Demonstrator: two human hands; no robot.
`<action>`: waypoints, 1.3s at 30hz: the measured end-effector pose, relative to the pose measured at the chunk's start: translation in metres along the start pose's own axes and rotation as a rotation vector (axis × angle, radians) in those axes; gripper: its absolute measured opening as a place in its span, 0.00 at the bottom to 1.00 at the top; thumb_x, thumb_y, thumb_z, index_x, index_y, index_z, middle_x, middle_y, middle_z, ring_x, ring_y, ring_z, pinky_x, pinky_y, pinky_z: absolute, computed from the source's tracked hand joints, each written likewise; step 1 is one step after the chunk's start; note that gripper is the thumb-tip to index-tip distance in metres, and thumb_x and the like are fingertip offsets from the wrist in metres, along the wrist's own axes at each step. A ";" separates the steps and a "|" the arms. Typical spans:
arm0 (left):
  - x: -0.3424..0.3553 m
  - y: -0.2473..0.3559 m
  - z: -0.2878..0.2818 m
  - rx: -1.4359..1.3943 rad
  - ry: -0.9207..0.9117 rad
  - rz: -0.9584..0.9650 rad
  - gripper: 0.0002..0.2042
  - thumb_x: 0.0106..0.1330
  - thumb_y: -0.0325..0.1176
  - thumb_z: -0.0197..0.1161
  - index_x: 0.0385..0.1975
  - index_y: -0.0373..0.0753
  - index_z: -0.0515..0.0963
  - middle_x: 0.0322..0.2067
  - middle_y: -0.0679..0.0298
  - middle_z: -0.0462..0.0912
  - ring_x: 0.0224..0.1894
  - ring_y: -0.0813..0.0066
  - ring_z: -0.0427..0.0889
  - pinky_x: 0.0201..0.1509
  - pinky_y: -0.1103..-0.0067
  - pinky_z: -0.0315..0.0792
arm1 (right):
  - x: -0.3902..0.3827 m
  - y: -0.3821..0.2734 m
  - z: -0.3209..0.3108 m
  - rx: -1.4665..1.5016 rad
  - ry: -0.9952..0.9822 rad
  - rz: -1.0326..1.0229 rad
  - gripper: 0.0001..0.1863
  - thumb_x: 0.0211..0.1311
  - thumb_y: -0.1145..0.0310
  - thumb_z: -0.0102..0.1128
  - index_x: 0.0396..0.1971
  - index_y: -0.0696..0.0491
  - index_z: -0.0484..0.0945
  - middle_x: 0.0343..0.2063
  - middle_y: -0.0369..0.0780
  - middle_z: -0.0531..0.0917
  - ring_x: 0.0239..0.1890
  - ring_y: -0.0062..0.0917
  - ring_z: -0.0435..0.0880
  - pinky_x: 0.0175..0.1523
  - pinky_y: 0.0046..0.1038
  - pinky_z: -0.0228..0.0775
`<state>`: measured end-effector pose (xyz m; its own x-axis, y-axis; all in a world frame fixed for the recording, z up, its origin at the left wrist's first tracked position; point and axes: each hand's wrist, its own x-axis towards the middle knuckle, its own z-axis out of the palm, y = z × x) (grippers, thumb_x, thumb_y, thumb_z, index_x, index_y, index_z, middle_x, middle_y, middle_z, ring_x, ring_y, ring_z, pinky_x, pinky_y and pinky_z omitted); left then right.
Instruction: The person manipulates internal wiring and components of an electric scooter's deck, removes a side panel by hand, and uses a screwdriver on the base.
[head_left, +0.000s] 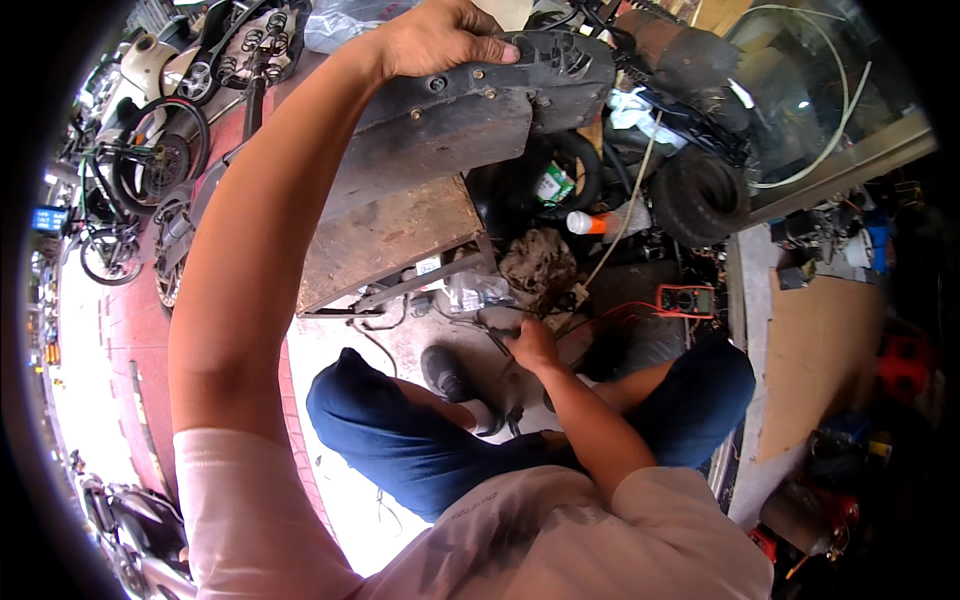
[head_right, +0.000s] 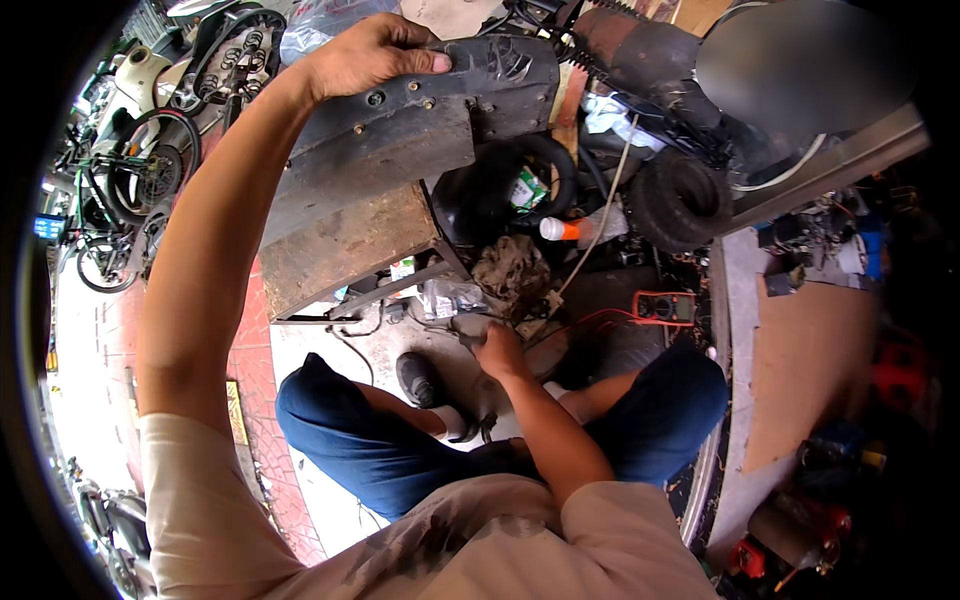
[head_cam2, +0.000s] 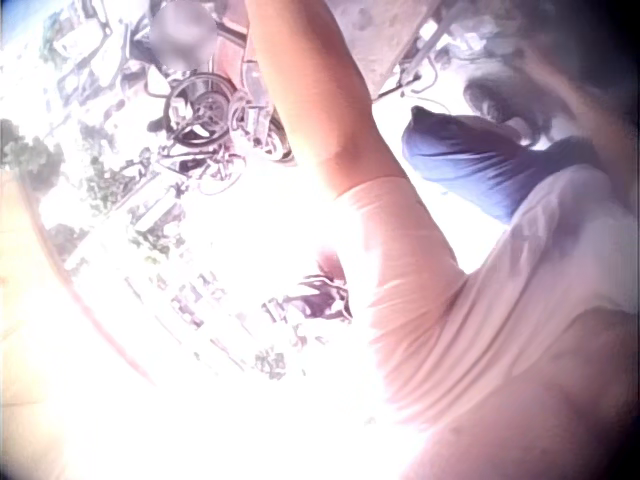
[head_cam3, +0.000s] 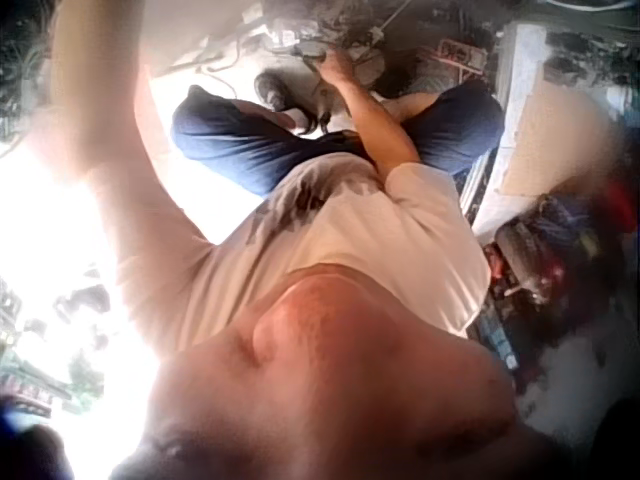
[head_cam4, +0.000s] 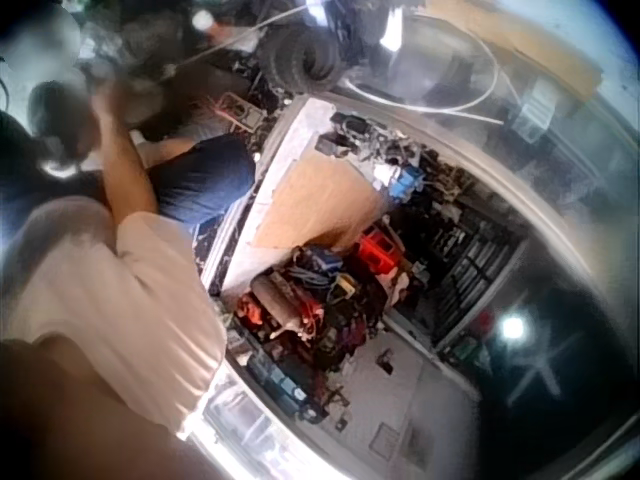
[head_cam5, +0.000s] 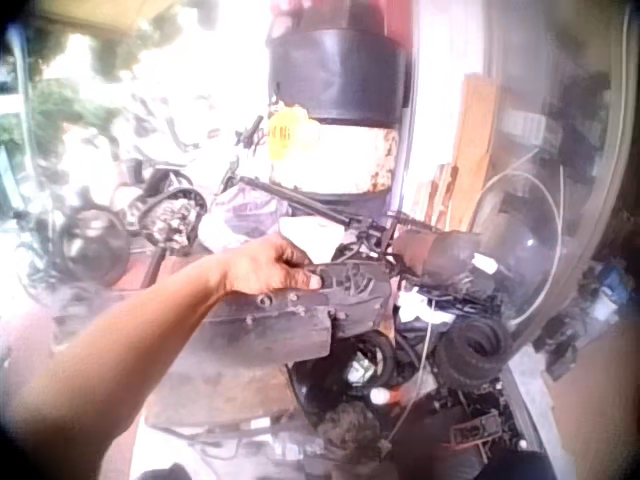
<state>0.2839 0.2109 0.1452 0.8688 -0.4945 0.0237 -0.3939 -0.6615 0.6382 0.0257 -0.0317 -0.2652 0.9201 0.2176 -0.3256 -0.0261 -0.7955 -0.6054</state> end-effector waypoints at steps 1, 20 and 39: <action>0.002 0.007 0.002 0.006 -0.015 -0.010 0.24 0.69 0.49 0.70 0.50 0.30 0.85 0.40 0.57 0.90 0.42 0.71 0.85 0.53 0.74 0.77 | -0.004 -0.006 -0.019 0.074 0.140 -0.014 0.18 0.53 0.62 0.76 0.41 0.54 0.83 0.36 0.47 0.88 0.44 0.43 0.87 0.51 0.39 0.78; -0.002 -0.015 0.004 0.064 0.021 0.056 0.23 0.67 0.45 0.72 0.55 0.34 0.83 0.40 0.59 0.89 0.43 0.73 0.85 0.53 0.76 0.76 | -0.106 -0.238 -0.326 0.103 1.037 -0.996 0.15 0.55 0.83 0.68 0.42 0.59 0.77 0.43 0.50 0.85 0.46 0.35 0.86 0.52 0.32 0.77; 0.000 -0.025 0.006 0.137 0.114 0.135 0.30 0.60 0.54 0.74 0.50 0.32 0.85 0.41 0.48 0.88 0.45 0.55 0.86 0.54 0.68 0.76 | -0.102 -0.258 -0.327 -0.179 0.929 -0.991 0.13 0.52 0.83 0.66 0.38 0.56 0.78 0.43 0.45 0.85 0.42 0.41 0.85 0.47 0.36 0.77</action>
<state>0.2916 0.2240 0.1249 0.8307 -0.5220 0.1937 -0.5393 -0.6678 0.5130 0.0664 -0.0333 0.1617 0.4466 0.3334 0.8303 0.7754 -0.6073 -0.1732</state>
